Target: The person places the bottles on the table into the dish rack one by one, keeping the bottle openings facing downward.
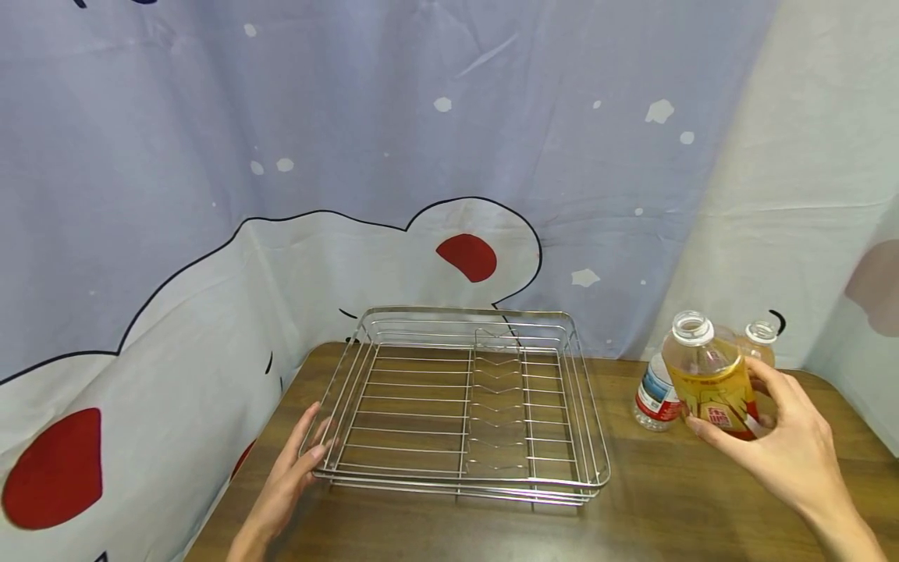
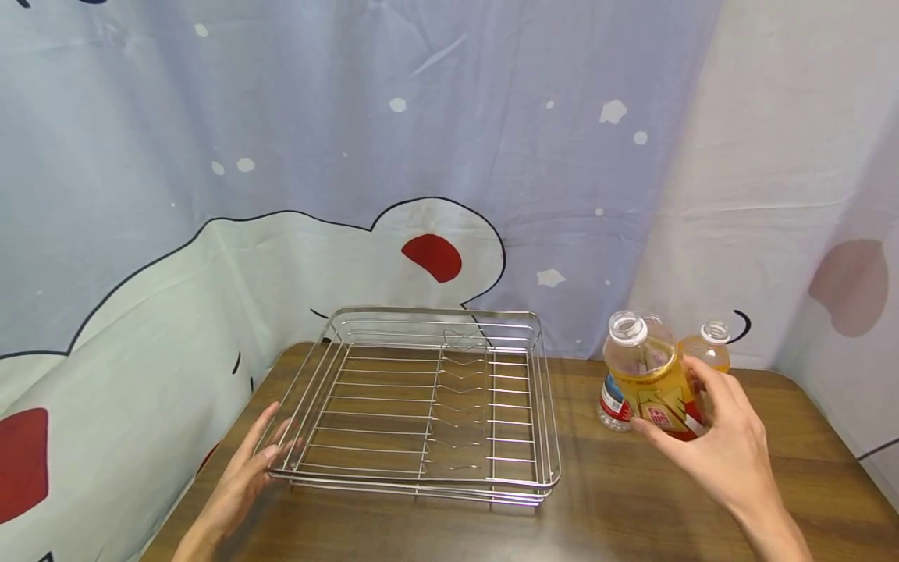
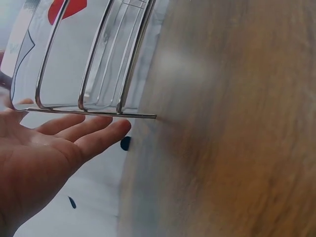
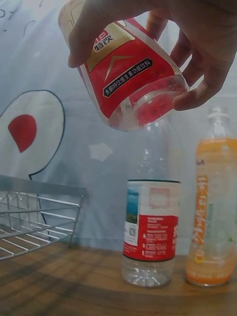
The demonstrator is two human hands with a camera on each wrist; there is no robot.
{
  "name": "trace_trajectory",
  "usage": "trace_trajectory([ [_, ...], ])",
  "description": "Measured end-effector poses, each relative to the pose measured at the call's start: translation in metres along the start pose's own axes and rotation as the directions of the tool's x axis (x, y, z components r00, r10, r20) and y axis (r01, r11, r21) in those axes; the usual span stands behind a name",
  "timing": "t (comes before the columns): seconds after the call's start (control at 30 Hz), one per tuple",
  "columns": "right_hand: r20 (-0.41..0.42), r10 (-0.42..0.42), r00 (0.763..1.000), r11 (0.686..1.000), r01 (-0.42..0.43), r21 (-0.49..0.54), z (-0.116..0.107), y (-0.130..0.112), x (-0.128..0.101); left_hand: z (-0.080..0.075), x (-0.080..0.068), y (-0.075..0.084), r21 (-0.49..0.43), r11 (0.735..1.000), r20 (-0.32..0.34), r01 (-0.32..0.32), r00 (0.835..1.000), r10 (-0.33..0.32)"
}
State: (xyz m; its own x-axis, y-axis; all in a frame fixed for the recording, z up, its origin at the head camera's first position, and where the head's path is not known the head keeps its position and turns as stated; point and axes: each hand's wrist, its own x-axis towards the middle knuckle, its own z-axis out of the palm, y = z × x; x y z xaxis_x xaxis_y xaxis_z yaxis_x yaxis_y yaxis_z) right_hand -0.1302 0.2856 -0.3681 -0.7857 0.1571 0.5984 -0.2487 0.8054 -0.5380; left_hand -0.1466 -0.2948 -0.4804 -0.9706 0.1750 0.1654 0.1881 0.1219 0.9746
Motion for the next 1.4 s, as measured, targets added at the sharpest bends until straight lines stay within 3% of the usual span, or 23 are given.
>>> trace_trajectory([
  [0.23,-0.012,-0.106,0.994,0.994,0.106,0.028,0.008,-0.011,0.007,-0.002,0.0,0.007,0.03,0.999,-0.009,-0.02,1.0,0.021],
  [0.43,0.011,-0.172,0.985,0.984,0.171,0.039,0.013,-0.022,0.012,-0.002,0.0,0.02,0.2,0.976,-0.108,-0.082,0.989,0.105],
  [0.6,0.039,-0.174,0.984,0.985,0.173,0.028,0.019,-0.035,0.017,0.001,0.005,0.037,0.387,0.911,-0.193,-0.144,0.953,0.233],
  [0.73,0.043,-0.215,0.976,0.977,0.215,0.004,0.024,-0.044,0.022,0.009,0.011,0.051,0.461,0.861,-0.209,-0.216,0.917,0.341],
  [0.93,0.055,-0.319,0.946,0.947,0.321,-0.027,0.032,-0.058,0.027,0.028,0.023,0.069,0.494,0.787,-0.177,-0.37,0.843,0.508],
  [1.1,0.072,-0.424,0.903,0.899,0.429,-0.085,0.043,-0.069,0.031,0.051,0.035,0.082,0.468,0.741,-0.112,-0.481,0.8,0.59],
  [1.23,0.07,-0.478,0.875,0.869,0.483,-0.108,0.053,-0.077,0.031,0.069,0.045,0.092,0.427,0.732,-0.06,-0.531,0.791,0.609],
  [1.4,0.076,-0.521,0.85,0.842,0.526,-0.12,0.065,-0.083,0.029,0.084,0.054,0.099,0.353,0.756,-0.034,-0.552,0.8,0.6],
])
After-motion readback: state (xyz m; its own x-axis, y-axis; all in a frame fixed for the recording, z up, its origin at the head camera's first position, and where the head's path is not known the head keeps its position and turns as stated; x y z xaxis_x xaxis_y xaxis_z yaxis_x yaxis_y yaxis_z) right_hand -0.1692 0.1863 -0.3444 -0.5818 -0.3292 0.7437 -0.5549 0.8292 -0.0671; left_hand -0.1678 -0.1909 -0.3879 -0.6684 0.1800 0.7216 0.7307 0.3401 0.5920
